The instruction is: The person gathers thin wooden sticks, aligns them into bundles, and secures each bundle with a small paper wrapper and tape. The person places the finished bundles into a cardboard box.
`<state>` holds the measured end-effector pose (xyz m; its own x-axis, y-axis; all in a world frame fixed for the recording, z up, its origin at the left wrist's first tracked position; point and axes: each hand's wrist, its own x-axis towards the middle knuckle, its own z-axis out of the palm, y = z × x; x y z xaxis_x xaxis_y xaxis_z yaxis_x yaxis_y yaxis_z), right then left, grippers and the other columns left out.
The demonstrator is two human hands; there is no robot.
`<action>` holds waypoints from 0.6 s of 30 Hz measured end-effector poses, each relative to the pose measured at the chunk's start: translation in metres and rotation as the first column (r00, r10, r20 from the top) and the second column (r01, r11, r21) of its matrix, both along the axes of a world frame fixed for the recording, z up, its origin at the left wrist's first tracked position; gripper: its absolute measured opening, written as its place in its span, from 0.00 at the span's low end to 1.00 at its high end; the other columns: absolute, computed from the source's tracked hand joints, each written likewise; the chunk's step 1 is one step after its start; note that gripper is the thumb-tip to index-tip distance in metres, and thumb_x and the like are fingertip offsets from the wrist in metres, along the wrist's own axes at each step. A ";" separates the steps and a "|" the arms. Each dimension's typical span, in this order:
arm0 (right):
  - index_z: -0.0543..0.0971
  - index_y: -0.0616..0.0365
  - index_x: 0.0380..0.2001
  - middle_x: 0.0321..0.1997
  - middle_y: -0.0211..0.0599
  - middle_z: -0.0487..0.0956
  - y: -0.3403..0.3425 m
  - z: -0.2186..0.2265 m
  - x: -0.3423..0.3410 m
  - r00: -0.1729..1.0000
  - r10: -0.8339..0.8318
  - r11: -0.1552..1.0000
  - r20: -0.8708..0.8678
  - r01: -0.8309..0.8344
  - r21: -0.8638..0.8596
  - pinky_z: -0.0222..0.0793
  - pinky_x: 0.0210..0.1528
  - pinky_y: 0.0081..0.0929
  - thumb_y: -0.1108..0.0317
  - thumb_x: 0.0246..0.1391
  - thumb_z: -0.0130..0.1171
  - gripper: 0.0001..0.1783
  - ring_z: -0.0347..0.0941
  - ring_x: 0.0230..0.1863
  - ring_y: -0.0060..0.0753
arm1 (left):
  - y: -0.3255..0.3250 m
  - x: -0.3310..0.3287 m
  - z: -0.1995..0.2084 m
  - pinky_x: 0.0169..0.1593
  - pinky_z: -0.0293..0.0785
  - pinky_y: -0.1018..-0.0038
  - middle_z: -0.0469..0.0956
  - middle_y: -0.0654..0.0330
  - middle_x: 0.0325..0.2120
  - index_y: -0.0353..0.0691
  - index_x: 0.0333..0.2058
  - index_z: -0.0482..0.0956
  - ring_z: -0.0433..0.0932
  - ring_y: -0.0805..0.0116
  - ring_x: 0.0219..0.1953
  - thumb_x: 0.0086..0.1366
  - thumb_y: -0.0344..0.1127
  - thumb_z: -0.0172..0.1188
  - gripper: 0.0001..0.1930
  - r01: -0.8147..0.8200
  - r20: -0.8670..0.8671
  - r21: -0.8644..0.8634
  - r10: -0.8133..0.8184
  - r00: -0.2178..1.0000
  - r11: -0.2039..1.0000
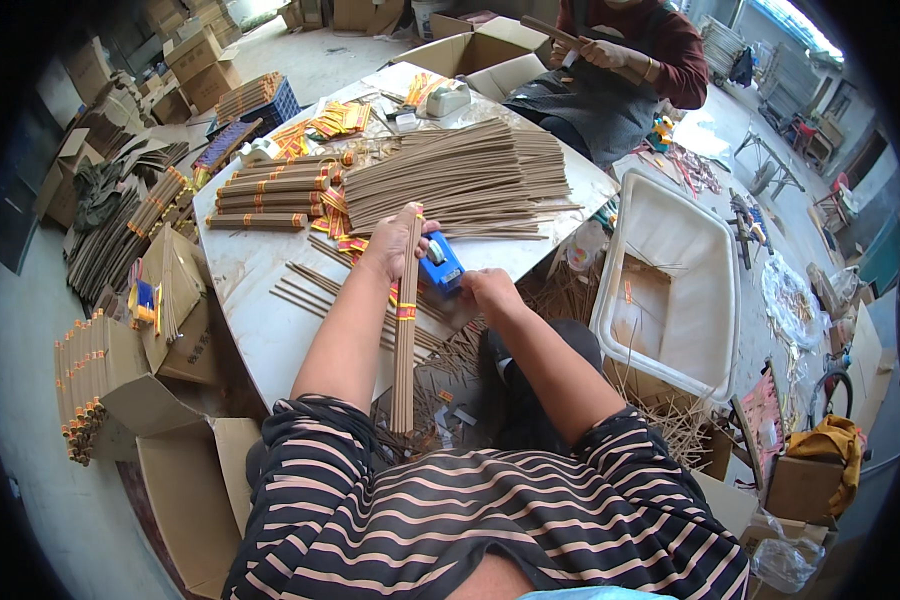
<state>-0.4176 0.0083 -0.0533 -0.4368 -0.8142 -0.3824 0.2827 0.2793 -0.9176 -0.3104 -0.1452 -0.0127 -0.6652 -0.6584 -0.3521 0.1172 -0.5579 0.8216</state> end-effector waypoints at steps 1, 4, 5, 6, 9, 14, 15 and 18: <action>0.73 0.65 0.16 0.17 0.37 0.71 0.003 0.002 -0.002 0.999 0.006 0.999 0.052 -0.004 -0.034 0.64 0.23 0.26 0.70 0.39 0.56 0.08 0.68 0.18 0.31 | -0.003 -0.001 0.002 0.14 0.66 0.83 0.75 0.49 0.29 0.36 0.32 0.68 0.68 0.77 0.15 0.63 0.47 0.53 0.17 -0.007 0.005 -0.019 0.007 1.000 1.000; 0.73 0.61 0.23 0.25 0.33 0.73 0.018 0.005 -0.012 0.989 0.047 0.995 0.138 -0.034 -0.097 0.68 0.33 0.26 0.70 0.46 0.56 0.05 0.70 0.28 0.26 | 0.004 0.005 0.011 0.14 0.65 0.79 0.73 0.52 0.21 0.35 0.29 0.69 0.67 0.74 0.12 0.60 0.45 0.56 0.16 -0.035 0.023 -0.085 0.037 0.999 0.996; 0.73 0.60 0.25 0.28 0.32 0.74 0.029 0.020 -0.013 0.992 0.053 0.993 0.113 -0.040 -0.114 0.69 0.36 0.25 0.70 0.48 0.56 0.05 0.70 0.31 0.25 | 0.006 0.008 0.014 0.14 0.65 0.79 0.71 0.54 0.18 0.36 0.28 0.69 0.67 0.74 0.12 0.60 0.45 0.56 0.16 -0.004 -0.003 -0.075 0.003 1.000 0.997; 0.74 0.59 0.27 0.30 0.31 0.74 0.039 0.032 -0.016 0.988 0.077 0.982 0.137 -0.051 -0.183 0.68 0.38 0.25 0.69 0.48 0.57 0.05 0.70 0.33 0.24 | 0.016 0.012 0.030 0.14 0.65 0.80 0.71 0.56 0.17 0.36 0.27 0.69 0.67 0.74 0.12 0.61 0.45 0.56 0.16 0.014 -0.018 -0.077 -0.015 1.000 0.997; 0.73 0.57 0.29 0.33 0.30 0.74 0.061 0.070 -0.012 0.988 0.115 0.941 0.108 -0.073 -0.331 0.66 0.42 0.22 0.67 0.51 0.57 0.06 0.69 0.35 0.22 | 0.044 0.034 0.075 0.13 0.64 0.83 0.70 0.63 0.15 0.38 0.26 0.70 0.68 0.78 0.12 0.62 0.44 0.55 0.14 0.072 -0.064 -0.100 -0.079 0.995 0.992; 0.72 0.57 0.28 0.34 0.28 0.71 0.081 0.117 0.020 0.945 0.316 0.810 -0.084 -0.315 -0.494 0.62 0.41 0.19 0.68 0.54 0.55 0.05 0.66 0.35 0.20 | 0.094 0.099 0.118 0.15 0.65 0.87 0.72 0.65 0.19 0.40 0.32 0.70 0.70 0.82 0.14 0.63 0.41 0.54 0.11 0.191 -0.009 -0.252 -0.200 0.980 0.949; 0.72 0.57 0.28 0.34 0.29 0.71 0.084 0.123 0.028 0.926 0.361 0.777 -0.108 -0.363 -0.515 0.62 0.41 0.18 0.68 0.54 0.55 0.05 0.65 0.35 0.20 | 0.104 0.111 0.121 0.15 0.65 0.87 0.72 0.65 0.20 0.40 0.32 0.70 0.70 0.82 0.14 0.63 0.41 0.55 0.10 0.195 -0.006 -0.263 -0.204 0.979 0.945; 0.71 0.58 0.27 0.33 0.28 0.68 0.092 0.141 0.053 0.871 0.441 0.693 -0.217 -0.484 -0.534 0.58 0.40 0.17 0.68 0.55 0.54 0.07 0.62 0.35 0.19 | 0.141 0.141 0.130 0.17 0.66 0.86 0.71 0.66 0.18 0.37 0.29 0.71 0.70 0.82 0.15 0.62 0.37 0.56 0.09 0.157 0.072 -0.261 -0.143 0.987 0.953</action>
<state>-0.3648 0.1002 0.0881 0.0461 -0.9750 0.2174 0.1888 -0.2052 -0.9603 -0.1693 -0.0046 0.1176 -0.7492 -0.6264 -0.2154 0.0022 -0.3275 0.9448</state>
